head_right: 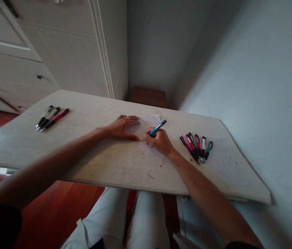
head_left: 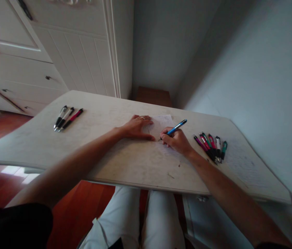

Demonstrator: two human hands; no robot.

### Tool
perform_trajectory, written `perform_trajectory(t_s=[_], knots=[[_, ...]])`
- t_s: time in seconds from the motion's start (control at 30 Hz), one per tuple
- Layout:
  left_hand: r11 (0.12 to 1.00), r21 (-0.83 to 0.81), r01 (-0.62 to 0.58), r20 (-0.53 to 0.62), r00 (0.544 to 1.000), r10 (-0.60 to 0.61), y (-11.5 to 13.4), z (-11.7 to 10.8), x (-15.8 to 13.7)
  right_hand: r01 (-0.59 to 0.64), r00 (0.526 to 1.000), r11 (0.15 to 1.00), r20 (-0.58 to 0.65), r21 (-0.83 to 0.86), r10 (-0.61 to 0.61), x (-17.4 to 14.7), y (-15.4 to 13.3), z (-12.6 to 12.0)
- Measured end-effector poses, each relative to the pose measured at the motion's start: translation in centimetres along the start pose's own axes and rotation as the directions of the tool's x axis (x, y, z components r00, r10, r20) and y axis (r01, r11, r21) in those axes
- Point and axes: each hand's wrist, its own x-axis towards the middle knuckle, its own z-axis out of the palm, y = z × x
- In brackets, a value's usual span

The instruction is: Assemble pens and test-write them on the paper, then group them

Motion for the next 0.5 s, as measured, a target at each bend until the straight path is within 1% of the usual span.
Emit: perform_trajectory(t_s=[0.2,0.5], knots=[[1.000,0.013,-0.007,0.009,1.000,0.006,0.22,-0.15,-0.11,0.025,0.998,0.998,0.058,-0.064,-0.021,-0.09,-0.18,0.04],[1.000,0.023,-0.021,0.005,1.000,0.021,0.21,-0.13,-0.17,0.040,0.996,0.995,0.082,-0.092,-0.033,-0.06,-0.04,0.09]])
